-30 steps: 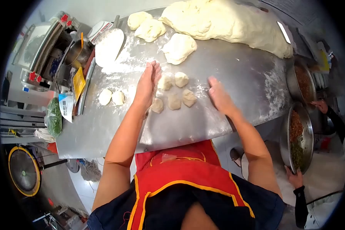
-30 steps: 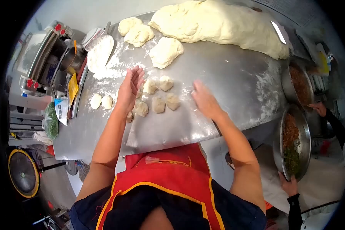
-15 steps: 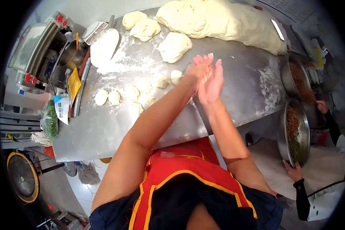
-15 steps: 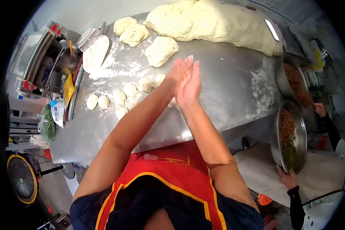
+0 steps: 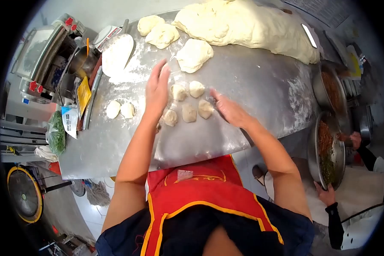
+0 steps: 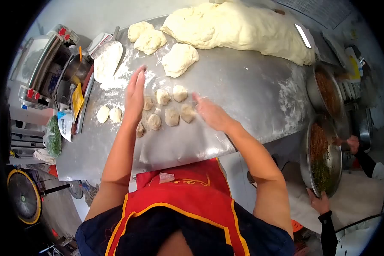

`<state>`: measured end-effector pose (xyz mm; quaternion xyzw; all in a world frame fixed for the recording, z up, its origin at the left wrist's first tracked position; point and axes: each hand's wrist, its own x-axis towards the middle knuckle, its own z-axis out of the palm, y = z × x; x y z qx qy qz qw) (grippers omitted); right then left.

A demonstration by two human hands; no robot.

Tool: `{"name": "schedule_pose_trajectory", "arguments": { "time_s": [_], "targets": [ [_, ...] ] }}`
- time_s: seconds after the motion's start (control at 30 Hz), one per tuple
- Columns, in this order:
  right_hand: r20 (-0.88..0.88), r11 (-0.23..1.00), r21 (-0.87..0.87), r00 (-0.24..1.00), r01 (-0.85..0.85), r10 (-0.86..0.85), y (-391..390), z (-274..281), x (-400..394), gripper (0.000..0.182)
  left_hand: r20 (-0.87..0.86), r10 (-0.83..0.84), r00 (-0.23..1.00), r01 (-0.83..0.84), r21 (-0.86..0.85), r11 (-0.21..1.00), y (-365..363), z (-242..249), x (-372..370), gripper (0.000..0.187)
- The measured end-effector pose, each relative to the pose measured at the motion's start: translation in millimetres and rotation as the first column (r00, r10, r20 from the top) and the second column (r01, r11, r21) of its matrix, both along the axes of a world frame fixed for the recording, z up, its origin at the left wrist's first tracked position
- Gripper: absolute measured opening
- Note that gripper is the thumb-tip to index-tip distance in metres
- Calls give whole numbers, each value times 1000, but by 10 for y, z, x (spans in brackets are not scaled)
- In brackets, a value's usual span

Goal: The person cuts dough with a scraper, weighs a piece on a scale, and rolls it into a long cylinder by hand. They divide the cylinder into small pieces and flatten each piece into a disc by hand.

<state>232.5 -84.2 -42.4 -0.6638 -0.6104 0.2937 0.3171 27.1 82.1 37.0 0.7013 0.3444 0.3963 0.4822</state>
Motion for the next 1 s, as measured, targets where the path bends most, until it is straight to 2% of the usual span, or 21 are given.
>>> {"name": "schedule_pose_trajectory", "arguments": {
  "time_s": [0.03,0.07,0.17,0.2,0.27,0.3,0.43,0.53,0.6,0.63,0.7,0.73,0.83,0.93,1.0],
  "targets": [
    [109,994,-57,989,-95,101,34,-42,-10,56,-77,51,996,-48,35,998,-18,-50,-169,45],
    [252,996,-31,964,-79,84,183,-200,154,55,-156,102,982,-92,73,993,-66,-86,-335,44],
    [300,960,194,920,201,-253,383,-243,623,56,-132,139,981,-126,107,986,-141,-293,-762,42],
    [314,979,140,931,146,-184,354,-33,597,55,-104,158,982,-147,106,983,-146,-400,-892,42],
    [370,998,58,929,-27,4,204,-95,454,57,-88,202,975,-197,70,978,-270,-528,-1129,42],
    [390,994,14,916,-109,95,109,-126,377,58,-138,220,966,-208,94,974,-353,-547,-1243,42],
    [413,971,-6,884,-237,218,-201,-41,301,60,-381,280,881,-196,245,949,-627,-716,-1675,46],
    [508,957,-35,820,-288,265,-218,-124,582,61,-412,296,862,-123,397,910,-746,-877,-1841,51],
    [560,952,-6,787,-307,258,13,-178,923,60,-432,304,849,-124,396,910,-798,-887,-1834,54],
    [739,947,18,642,-321,203,195,-287,1210,59,-445,308,841,-125,394,910,-794,-890,-1820,55],
    [725,996,2,687,-84,56,670,-284,1691,56,-445,300,843,-125,381,916,-820,-949,-1847,54],
    [547,984,-80,832,162,-93,909,-167,1802,56,-453,298,840,-124,375,919,-818,-956,-1856,54],
    [447,979,44,872,199,-198,1123,76,1625,57,-473,310,825,-138,363,922,-759,-893,-1834,54],
    [418,993,30,904,-110,88,752,43,1140,59,-478,310,822,-178,302,937,-788,-906,-1832,54],
    [426,979,-75,882,-187,202,427,169,893,59,-479,310,821,-187,287,939,-774,-926,-1815,54]
  ]
}}
